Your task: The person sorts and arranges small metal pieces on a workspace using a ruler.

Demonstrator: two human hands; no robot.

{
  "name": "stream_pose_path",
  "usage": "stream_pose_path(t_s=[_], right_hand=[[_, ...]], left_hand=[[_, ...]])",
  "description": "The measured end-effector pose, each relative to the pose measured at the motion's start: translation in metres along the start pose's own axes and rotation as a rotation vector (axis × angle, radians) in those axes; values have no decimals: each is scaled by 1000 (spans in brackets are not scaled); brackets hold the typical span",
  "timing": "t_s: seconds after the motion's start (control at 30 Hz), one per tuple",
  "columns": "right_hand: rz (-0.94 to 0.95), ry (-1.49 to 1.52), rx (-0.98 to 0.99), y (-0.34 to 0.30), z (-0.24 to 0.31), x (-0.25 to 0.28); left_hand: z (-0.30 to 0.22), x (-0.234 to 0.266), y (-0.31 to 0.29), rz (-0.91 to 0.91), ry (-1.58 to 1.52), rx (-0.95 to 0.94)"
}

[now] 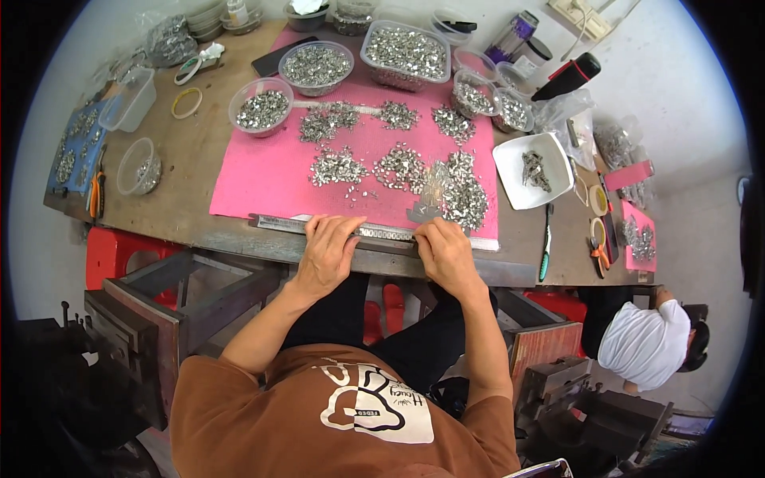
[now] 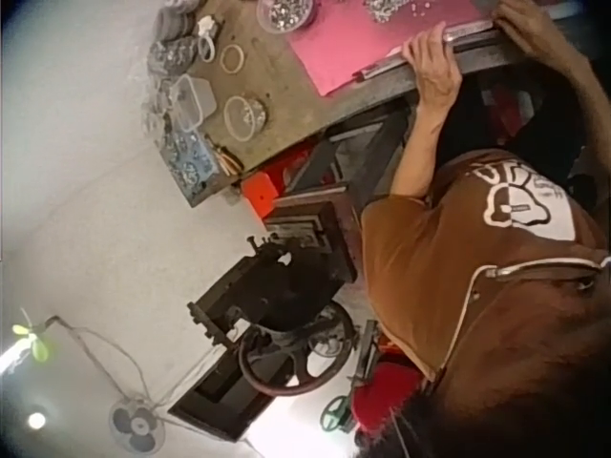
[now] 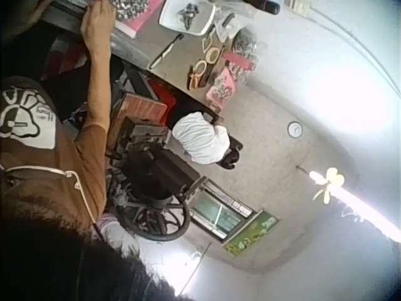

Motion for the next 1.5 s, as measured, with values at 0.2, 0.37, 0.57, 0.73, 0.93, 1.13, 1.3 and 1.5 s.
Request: stream_pose_path(t_s=[0.2, 0.37, 0.57, 0.73, 0.93, 1.13, 1.3, 1.5], right_hand=[[88, 155, -109, 8, -18, -7], [39, 152, -94, 7, -14, -5], [11, 177, -87, 5, -12, -7], [-57, 213, -91, 0, -15, -7], [-139, 277, -43, 3, -13, 13], [-294, 73, -36, 29, -53, 113], [-571, -351, -198, 5, -145, 213], [-632, -324, -629, -113, -205, 204]], left_hand=[[2, -2, 4, -17, -2, 40], [3, 2, 3, -60, -20, 58], [3, 4, 2, -66, -3, 56], [4, 3, 4, -81, -9, 65], [1, -3, 7, -34, 40, 49], [5, -5, -3, 74, 59, 0], [-5, 5, 10, 159, 117, -67], [15, 2, 11, 290, 194, -65]])
Point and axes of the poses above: each hand's wrist, its own y-axis towards the middle knuckle, its own x-axis out of the back of the hand, z = x × y, the point moved 10 cm from there along y, towards the middle knuckle, and after that the axes turned 9 degrees about y, right-handed, at the moved point
